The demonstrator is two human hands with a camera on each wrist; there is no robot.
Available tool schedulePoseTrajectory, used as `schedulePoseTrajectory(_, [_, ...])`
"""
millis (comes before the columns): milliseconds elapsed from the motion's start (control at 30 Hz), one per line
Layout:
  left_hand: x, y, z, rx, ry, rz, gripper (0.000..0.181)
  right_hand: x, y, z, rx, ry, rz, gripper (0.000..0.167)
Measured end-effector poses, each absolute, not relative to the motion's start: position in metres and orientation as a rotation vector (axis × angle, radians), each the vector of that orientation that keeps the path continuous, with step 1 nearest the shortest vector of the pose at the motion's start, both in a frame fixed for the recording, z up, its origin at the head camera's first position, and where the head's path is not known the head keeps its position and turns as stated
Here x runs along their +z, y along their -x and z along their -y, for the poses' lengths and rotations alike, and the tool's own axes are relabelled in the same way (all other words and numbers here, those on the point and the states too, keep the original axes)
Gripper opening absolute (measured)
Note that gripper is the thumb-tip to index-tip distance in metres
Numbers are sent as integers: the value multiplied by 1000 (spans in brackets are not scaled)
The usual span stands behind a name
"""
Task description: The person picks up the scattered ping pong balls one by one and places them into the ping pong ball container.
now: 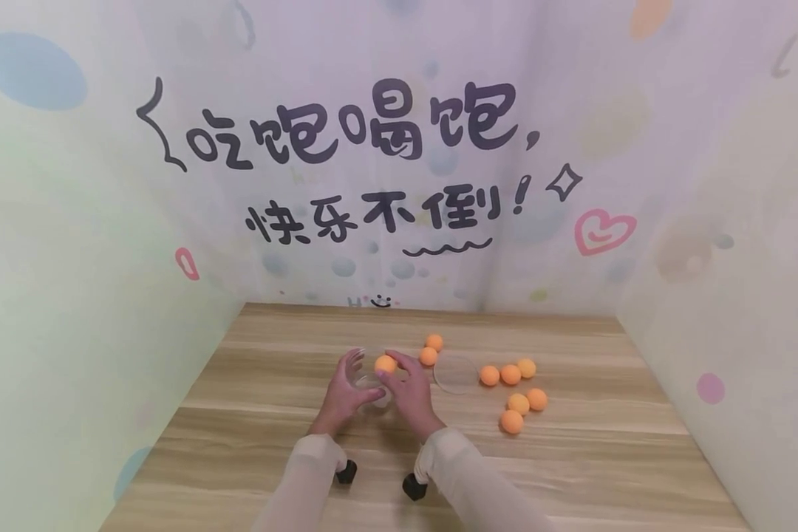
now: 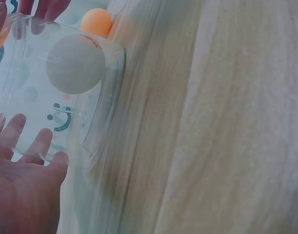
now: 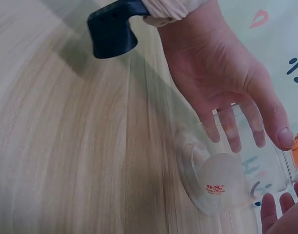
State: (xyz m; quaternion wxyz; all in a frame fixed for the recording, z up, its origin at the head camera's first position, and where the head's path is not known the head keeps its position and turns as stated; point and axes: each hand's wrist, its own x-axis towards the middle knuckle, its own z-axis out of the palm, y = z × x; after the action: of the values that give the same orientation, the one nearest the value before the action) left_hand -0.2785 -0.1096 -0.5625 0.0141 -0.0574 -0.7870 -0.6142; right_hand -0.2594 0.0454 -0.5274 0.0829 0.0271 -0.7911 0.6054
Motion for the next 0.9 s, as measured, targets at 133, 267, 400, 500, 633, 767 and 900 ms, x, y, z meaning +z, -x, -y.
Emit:
schedulePoseTrajectory(133, [-562, 278, 109, -1915, 182, 2446, 104, -526, 261, -44, 1801, -74, 2374, 41])
schedulePoseTrajectory(267, [-562, 279, 110, -1930, 190, 2430, 101, -525, 262, -42, 1807, -64, 2378, 40])
schedulePoseTrajectory(400, [-563, 280, 110, -1936, 208, 2421, 101, -526, 263, -41, 1803, -54, 2391, 39])
schedulePoseTrajectory(500, [-562, 279, 110, -1963, 229, 2404, 101, -527, 263, -41, 1794, -40, 2399, 38])
schedulePoseTrajectory(633, [-546, 272, 108, -2007, 256, 2376, 99, -526, 263, -40, 1786, -9, 2412, 37])
schedulePoseTrajectory(767, [-551, 274, 109, -1946, 289, 2378, 99, -525, 264, -39, 1774, 1, 2431, 38])
schedulePoseTrajectory(900, [-565, 279, 110, -1941, 259, 2380, 99, -526, 265, -39, 1770, -1, 2445, 38])
